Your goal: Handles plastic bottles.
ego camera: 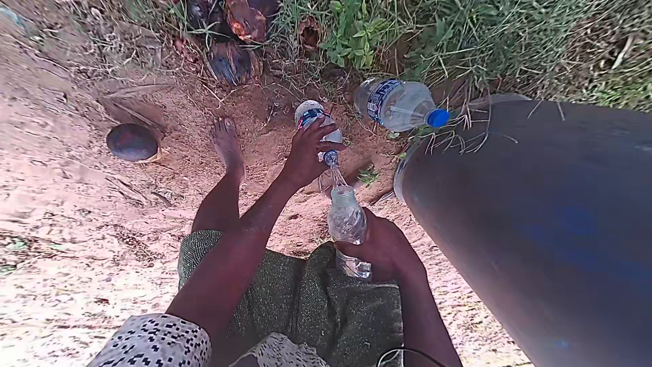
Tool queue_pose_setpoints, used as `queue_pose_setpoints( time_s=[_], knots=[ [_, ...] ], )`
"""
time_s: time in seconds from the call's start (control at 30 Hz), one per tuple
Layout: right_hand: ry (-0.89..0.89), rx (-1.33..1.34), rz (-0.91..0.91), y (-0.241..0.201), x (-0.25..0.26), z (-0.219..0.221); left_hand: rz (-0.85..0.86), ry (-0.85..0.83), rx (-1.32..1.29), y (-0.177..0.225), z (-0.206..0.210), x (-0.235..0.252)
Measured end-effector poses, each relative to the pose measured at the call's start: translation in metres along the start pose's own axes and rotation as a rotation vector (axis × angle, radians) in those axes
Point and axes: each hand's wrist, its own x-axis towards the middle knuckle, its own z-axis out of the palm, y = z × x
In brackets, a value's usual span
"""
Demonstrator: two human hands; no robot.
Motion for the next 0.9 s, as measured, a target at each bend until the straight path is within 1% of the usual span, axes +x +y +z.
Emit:
queue_pose_setpoints(
  time_s=[0.23,0.67,0.8,0.9],
  knots=[
    [-0.023,-0.013,0.008,-0.005,0.002,-0.006,-0.025,-0.015,-0.016,0.004,-0.002,0.001],
    [-0.022,-0.017,0.007,-0.006,0.01,-0.01,-0.012,-0.019,0.014,0.002,0.001,0.002],
    [0.024,0.004,-0.01,-0.001,0.014,-0.007,0.004,-0.016,0.042,0.004,0.001,0.002],
    [0.139,0.057,-0.089,0.008,0.015,0.002,0.008,-0.006,0.09,0.003,0.001,0.004]
  ],
)
